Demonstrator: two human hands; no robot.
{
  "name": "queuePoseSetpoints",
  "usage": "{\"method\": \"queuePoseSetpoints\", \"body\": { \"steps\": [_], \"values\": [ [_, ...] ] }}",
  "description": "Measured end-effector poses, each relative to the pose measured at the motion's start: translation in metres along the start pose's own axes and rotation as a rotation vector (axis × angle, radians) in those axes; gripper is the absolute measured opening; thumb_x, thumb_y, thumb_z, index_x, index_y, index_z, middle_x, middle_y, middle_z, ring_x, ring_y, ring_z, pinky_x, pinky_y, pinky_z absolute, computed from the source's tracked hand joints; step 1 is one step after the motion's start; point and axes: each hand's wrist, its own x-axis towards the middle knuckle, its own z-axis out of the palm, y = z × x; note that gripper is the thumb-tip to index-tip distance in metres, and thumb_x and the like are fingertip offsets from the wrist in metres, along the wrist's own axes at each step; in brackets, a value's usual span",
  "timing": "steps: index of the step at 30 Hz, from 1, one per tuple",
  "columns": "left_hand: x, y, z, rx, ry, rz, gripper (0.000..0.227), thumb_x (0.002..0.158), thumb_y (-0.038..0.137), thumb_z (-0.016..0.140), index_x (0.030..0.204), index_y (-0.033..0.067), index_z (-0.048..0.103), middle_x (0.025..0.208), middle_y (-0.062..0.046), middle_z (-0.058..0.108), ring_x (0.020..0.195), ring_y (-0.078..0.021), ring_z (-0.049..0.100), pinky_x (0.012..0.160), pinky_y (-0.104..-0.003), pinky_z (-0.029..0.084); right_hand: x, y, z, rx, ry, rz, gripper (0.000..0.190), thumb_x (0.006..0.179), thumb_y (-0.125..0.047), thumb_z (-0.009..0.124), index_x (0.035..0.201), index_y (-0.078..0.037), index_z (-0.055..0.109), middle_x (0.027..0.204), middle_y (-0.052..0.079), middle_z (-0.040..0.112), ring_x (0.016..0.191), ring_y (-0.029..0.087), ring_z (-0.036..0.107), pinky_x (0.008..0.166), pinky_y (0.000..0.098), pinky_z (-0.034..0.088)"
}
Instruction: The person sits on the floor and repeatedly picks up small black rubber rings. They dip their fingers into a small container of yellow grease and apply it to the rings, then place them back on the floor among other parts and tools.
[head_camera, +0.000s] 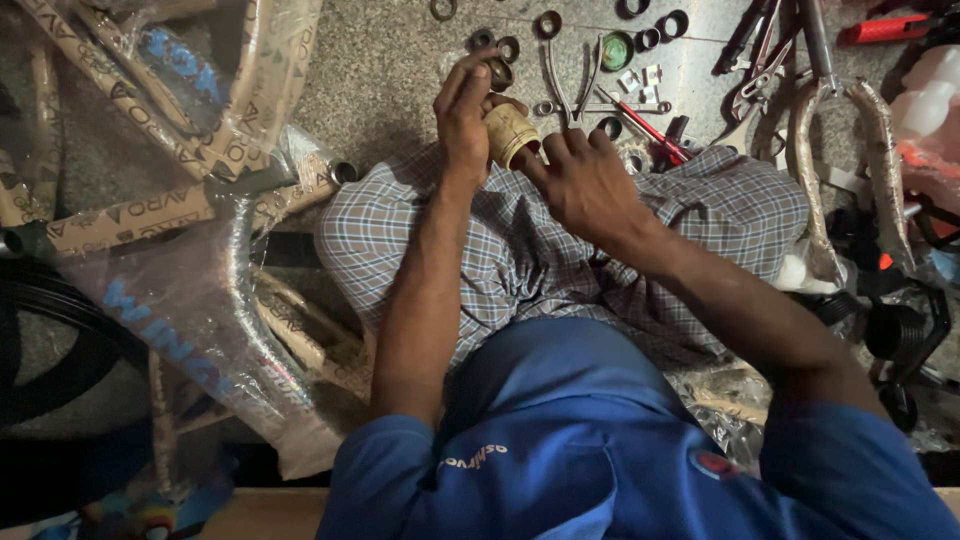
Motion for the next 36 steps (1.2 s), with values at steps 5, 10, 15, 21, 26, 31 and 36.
{"method": "queuePoseSetpoints", "body": {
  "steps": [5, 10, 15, 21, 26, 31, 36],
  "values": [
    [0.006, -0.015, -0.005, -0.030, 0.033, 0.018, 0.027, 0.106, 0.017, 0.056, 0.126, 0.0021, 0.066, 0.105, -0.013, 0.065, 0.072, -0.0256, 0.073, 0.062, -0.037, 0.064, -0.005, -0.003, 0.001, -0.005, -0.020, -0.006, 0.034, 0.097, -0.016, 0.056, 0.129, -0.009, 0.059, 0.097, 0.011, 0.061, 0.092, 0.027, 0.063, 0.078, 0.0429, 0.047],
    [0.012, -0.024, -0.012, 0.014, 0.154, 0.053, 0.030, 0.105, 0.017, 0.058, 0.126, -0.0001, 0.069, 0.104, -0.014, 0.065, 0.080, -0.0235, 0.071, 0.066, -0.039, 0.067, -0.004, -0.002, 0.004, 0.171, -0.038, 0.089, 0.047, 0.088, -0.006, 0.059, 0.134, -0.014, 0.059, 0.097, 0.010, 0.062, 0.091, 0.027, 0.064, 0.078, 0.0445, 0.047],
    [0.015, -0.018, -0.014, 0.148, 0.314, -0.027, 0.032, 0.100, 0.022, 0.057, 0.121, 0.0013, 0.067, 0.104, -0.012, 0.069, 0.079, -0.0267, 0.074, 0.063, -0.037, 0.068, -0.017, 0.017, 0.003, 1.497, -0.017, 0.474, 0.056, 0.086, 0.004, 0.062, 0.140, -0.010, 0.055, 0.116, 0.011, 0.067, 0.096, 0.025, 0.065, 0.085, 0.0383, 0.056],
    [0.012, -0.018, -0.012, -0.018, 0.160, 0.044, 0.032, 0.101, 0.021, 0.060, 0.122, -0.0013, 0.068, 0.104, -0.014, 0.069, 0.080, -0.0283, 0.072, 0.066, -0.040, 0.066, -0.037, 0.013, 0.025, 2.122, 0.232, 0.538, 0.075, 0.086, -0.001, 0.075, 0.155, -0.004, 0.046, 0.134, 0.015, 0.063, 0.117, 0.026, 0.062, 0.102, 0.0407, 0.055],
    [0.003, -0.040, -0.017, -0.019, 0.142, -0.002, 0.029, 0.101, 0.021, 0.060, 0.122, 0.0026, 0.067, 0.105, -0.010, 0.068, 0.083, -0.0239, 0.068, 0.066, -0.037, 0.064, -0.012, -0.013, 0.043, 1.178, 0.473, 0.509, 0.089, 0.084, -0.005, 0.087, 0.157, -0.007, 0.037, 0.148, 0.016, 0.053, 0.123, 0.028, 0.062, 0.096, 0.0393, 0.058],
    [-0.006, -0.081, -0.030, 0.206, 0.179, 0.198, 0.026, 0.110, 0.018, 0.063, 0.124, -0.0011, 0.071, 0.113, -0.012, 0.069, 0.101, -0.0220, 0.066, 0.087, -0.034, 0.057, 0.004, -0.022, 0.052, 1.294, 0.512, 0.561, 0.087, 0.082, -0.006, 0.088, 0.155, -0.007, 0.040, 0.146, 0.015, 0.051, 0.116, 0.025, 0.068, 0.087, 0.0340, 0.065],
    [-0.014, -0.073, -0.026, 0.090, 0.274, -0.032, 0.030, 0.104, 0.019, 0.061, 0.129, 0.0028, 0.063, 0.114, -0.008, 0.068, 0.091, -0.0226, 0.069, 0.077, -0.034, 0.057, -0.016, 0.012, 0.084, 1.121, 0.473, 0.631, 0.081, 0.081, -0.012, 0.092, 0.148, -0.006, 0.047, 0.136, 0.014, 0.055, 0.102, 0.023, 0.070, 0.078, 0.0319, 0.065]
  ]
}}
